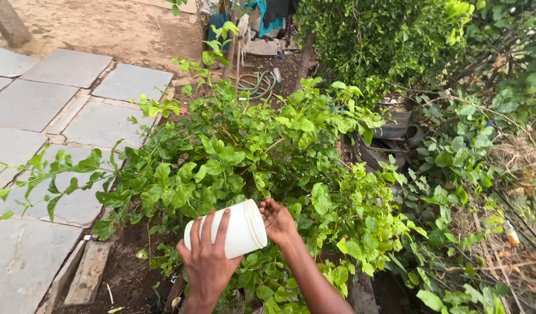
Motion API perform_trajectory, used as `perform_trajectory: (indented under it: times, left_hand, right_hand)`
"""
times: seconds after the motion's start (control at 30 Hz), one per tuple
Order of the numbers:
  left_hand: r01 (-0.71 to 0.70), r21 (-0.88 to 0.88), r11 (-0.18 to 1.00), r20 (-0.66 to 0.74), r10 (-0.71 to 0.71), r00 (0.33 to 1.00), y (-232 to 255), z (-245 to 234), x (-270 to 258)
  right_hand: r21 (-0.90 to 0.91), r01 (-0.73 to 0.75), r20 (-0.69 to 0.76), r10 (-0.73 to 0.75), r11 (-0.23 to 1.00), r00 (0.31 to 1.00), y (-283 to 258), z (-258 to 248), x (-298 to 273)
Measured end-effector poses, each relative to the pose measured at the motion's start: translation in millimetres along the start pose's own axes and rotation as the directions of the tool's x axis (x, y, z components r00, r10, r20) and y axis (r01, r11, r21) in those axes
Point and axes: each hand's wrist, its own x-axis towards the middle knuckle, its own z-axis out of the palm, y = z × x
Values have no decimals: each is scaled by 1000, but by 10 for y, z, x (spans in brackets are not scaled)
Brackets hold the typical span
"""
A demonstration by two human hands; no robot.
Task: The person waters a large leafy green plant by hand using a white plastic container, repeatedly pouring water over different sections of the foliage.
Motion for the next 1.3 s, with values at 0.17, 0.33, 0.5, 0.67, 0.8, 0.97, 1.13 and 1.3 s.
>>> perform_trajectory:
  times: [0.17,0.33,0.5,0.67,0.8,0.97,1.13,1.3]
  left_hand:
    - [57,-115,992,-24,-60,998,26,-49,69]
    - [83,-539,838,-134,-183,974,2,-79,140]
    - [37,-528,848,-157,-140,978,133,-119,162]
    - [110,-514,851,-9,-133,991,337,-71,157]
    - [27,-408,913,34,-15,999,544,120,254]
    - [-140,-241,960,41,154,987,837,170,351]
    - [-148,-225,963,46,162,986,1002,170,560]
    - [1,-626,780,-73,-60,995,930,217,675]
  right_hand:
    - [113,-8,185,-13,994,983,-34,116,126]
    - [374,151,348,-289,915,892,-891,997,-744]
    - [124,832,298,-820,541,489,-1347,956,-639]
    - [-225,251,-22,-263,941,965,-1194,16,43]
    - [-8,165,163,-161,986,973,-1162,-579,32]
    - [23,188,5,-188,982,982,-1117,-883,-17]
    - [155,188,-54,-182,970,982,-1065,-793,102]
    - [333,26,535,-211,942,818,-1787,241,-433]
